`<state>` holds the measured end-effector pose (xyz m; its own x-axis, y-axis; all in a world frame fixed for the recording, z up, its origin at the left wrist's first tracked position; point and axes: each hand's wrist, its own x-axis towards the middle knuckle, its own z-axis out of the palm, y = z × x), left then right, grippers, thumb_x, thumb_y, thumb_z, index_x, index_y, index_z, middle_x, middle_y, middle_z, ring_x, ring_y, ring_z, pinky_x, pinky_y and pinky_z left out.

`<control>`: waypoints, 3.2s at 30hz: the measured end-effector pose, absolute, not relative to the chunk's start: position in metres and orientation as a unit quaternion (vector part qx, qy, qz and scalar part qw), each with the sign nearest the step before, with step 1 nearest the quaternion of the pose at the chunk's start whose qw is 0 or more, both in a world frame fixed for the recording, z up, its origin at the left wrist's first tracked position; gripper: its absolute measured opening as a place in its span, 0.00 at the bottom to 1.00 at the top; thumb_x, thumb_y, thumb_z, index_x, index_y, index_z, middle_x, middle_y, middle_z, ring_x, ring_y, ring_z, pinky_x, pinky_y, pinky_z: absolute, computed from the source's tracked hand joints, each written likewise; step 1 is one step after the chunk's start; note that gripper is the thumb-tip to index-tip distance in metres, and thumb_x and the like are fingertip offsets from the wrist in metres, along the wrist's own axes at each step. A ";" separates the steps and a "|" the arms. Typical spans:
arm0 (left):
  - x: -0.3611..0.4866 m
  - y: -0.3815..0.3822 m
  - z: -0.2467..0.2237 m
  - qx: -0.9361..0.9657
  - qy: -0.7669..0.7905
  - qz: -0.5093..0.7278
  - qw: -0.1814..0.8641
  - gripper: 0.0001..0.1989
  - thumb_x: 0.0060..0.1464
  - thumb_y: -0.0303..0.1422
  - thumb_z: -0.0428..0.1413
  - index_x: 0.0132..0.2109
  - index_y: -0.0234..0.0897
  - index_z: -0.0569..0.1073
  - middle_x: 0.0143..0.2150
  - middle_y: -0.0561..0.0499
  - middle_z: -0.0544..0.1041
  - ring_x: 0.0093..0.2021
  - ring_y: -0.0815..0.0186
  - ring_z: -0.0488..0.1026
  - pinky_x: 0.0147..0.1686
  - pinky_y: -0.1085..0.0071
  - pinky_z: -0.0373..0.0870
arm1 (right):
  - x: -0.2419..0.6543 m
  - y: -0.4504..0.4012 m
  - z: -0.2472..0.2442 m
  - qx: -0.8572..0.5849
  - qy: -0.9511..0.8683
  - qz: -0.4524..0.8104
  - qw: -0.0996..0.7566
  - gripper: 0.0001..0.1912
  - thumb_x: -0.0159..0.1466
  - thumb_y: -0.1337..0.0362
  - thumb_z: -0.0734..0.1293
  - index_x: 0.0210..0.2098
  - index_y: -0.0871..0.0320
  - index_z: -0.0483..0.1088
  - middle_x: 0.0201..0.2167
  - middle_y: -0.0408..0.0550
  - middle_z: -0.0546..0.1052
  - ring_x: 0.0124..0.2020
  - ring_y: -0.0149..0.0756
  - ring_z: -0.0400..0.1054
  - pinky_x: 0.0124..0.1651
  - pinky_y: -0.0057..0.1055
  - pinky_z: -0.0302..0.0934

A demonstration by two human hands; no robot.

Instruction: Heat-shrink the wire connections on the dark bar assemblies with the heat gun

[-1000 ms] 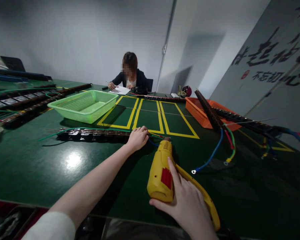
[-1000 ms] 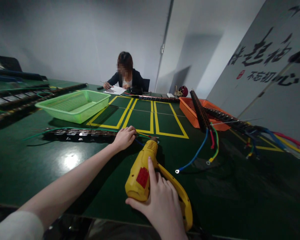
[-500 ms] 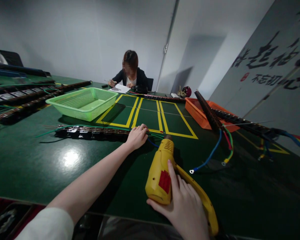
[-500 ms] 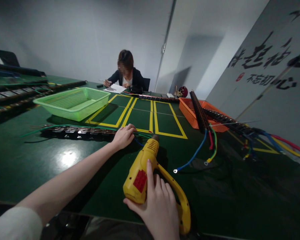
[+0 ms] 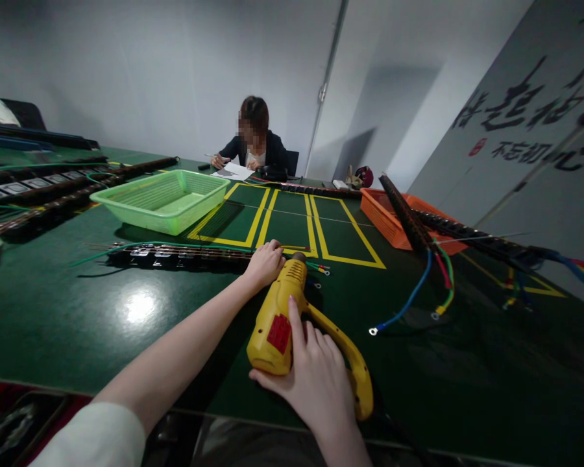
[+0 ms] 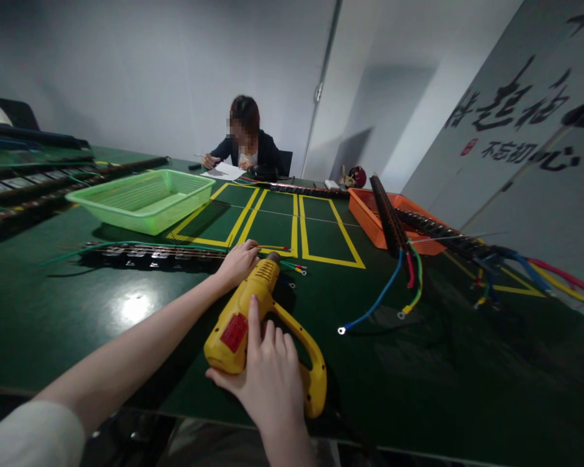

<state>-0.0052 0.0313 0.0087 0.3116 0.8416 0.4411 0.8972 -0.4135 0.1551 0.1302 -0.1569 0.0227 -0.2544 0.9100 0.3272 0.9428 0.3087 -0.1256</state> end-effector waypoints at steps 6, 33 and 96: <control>-0.007 0.032 0.013 -0.788 -0.571 -0.220 0.068 0.13 0.59 0.32 0.43 0.42 0.32 0.70 0.44 0.42 0.70 0.44 0.58 0.69 0.46 0.63 0.65 | 0.130 -0.155 0.022 -0.585 -0.792 -0.032 0.170 0.64 0.44 0.37 0.68 0.67 0.58 0.33 0.42 0.54 0.71 0.40 0.47 0.66 0.45 0.42 0.61; -0.008 0.034 -0.001 -0.786 -0.483 -0.380 0.060 0.09 0.61 0.31 0.45 0.42 0.38 0.69 0.45 0.48 0.69 0.46 0.64 0.69 0.44 0.67 0.65 | 0.189 -0.166 0.017 -0.558 -0.793 -0.107 0.220 0.57 0.48 0.30 0.59 0.66 0.57 0.42 0.39 0.51 0.73 0.35 0.42 0.67 0.39 0.38 0.60; -0.006 0.029 0.005 -0.799 -0.506 -0.321 0.054 0.13 0.54 0.24 0.44 0.43 0.37 0.69 0.45 0.45 0.68 0.46 0.59 0.67 0.46 0.61 0.65 | 0.134 -0.167 0.017 -0.581 -0.784 -0.061 0.209 0.66 0.40 0.36 0.70 0.67 0.58 0.37 0.38 0.51 0.71 0.38 0.46 0.67 0.43 0.42 0.62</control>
